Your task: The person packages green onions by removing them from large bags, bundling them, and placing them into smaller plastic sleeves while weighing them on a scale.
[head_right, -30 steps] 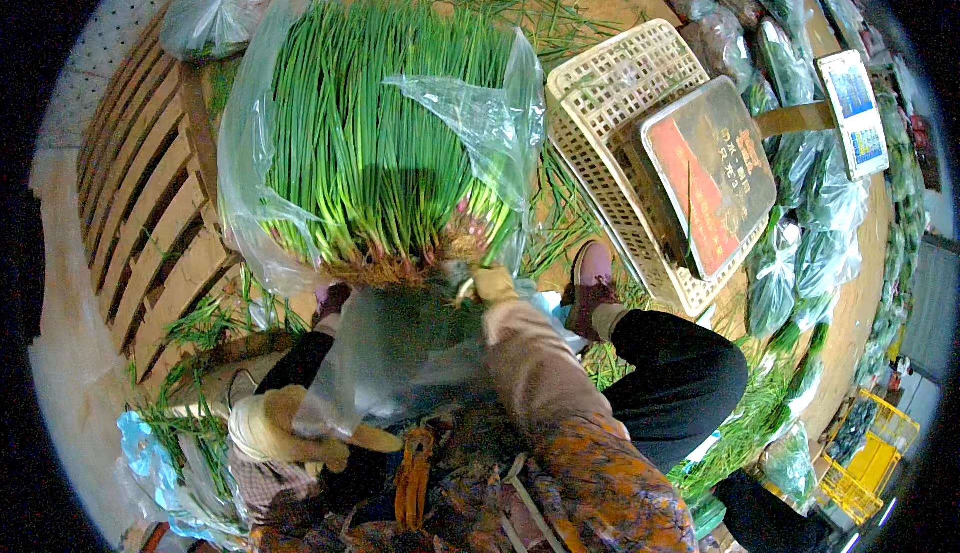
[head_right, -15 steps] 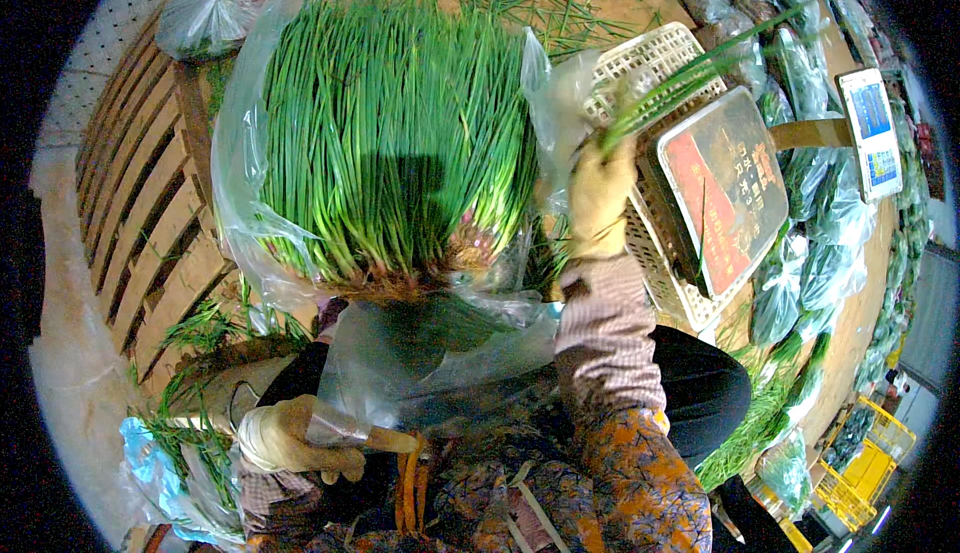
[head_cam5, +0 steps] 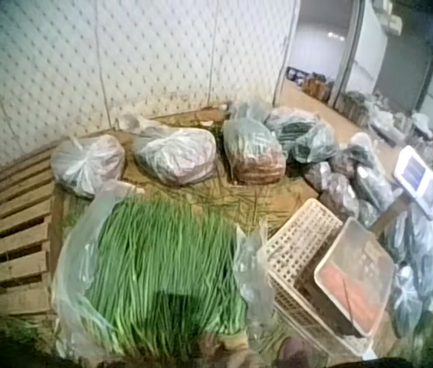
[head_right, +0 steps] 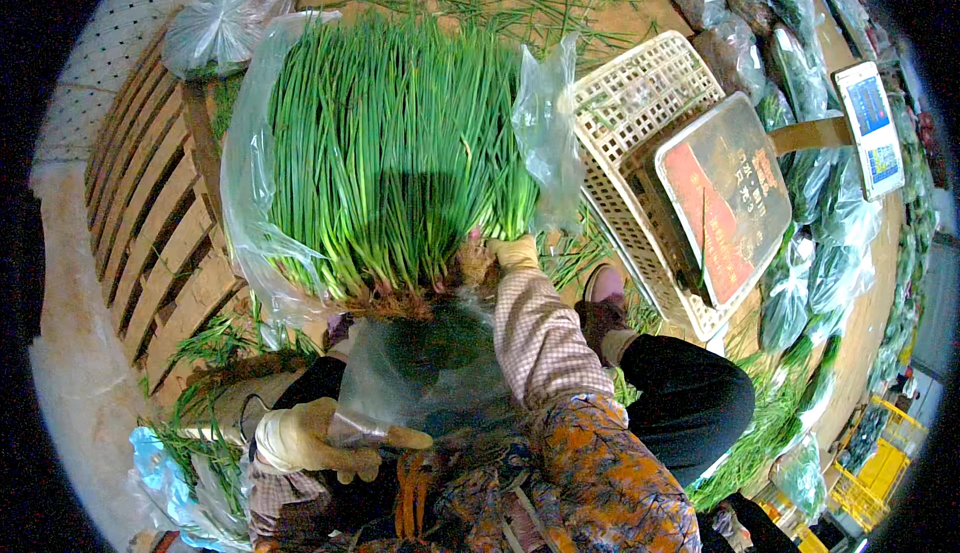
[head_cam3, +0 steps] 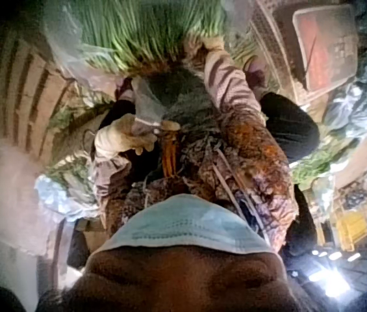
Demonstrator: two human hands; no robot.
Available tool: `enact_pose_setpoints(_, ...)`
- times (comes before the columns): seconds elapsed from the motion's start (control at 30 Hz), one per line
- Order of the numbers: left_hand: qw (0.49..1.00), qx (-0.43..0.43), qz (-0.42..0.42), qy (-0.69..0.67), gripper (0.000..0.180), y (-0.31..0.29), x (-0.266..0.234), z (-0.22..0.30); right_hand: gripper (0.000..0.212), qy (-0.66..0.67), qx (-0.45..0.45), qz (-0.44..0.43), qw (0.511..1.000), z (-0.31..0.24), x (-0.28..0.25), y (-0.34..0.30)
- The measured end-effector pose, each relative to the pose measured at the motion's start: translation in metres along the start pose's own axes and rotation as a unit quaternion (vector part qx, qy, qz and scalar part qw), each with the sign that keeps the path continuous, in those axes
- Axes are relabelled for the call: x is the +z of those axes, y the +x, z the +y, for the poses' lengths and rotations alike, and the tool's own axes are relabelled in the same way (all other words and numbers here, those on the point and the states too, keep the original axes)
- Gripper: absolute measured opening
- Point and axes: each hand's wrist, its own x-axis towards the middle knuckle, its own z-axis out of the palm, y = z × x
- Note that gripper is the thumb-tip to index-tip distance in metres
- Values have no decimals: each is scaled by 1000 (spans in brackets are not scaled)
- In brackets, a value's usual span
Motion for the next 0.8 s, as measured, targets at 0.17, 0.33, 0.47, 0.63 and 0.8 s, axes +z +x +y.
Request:
enact_pose_setpoints(0.17, 999, -31, 35, 15, 39, -3, 9, 1, 18, 183, -200, -113, 956, 56, -26, 14)
enact_pose_setpoints(0.33, 996, -18, 80, 27, 37, -6, 5, 1, 6, 681, -23, -386, 622, 68, -76, -66)
enact_pose_setpoints(0.47, 968, 80, 237, -15, 36, -6, 10, -3, 19, 775, -21, -311, 550, 49, -62, -101)
enact_pose_setpoints(0.63, 885, 255, 387, -43, 36, -6, 7, -7, 35, 767, -105, -344, 531, 23, -68, -141)
enact_pose_setpoints(0.8, 860, 364, 336, -120, 47, 2, -8, -29, 35, 642, -213, -451, 582, -21, -102, -233)
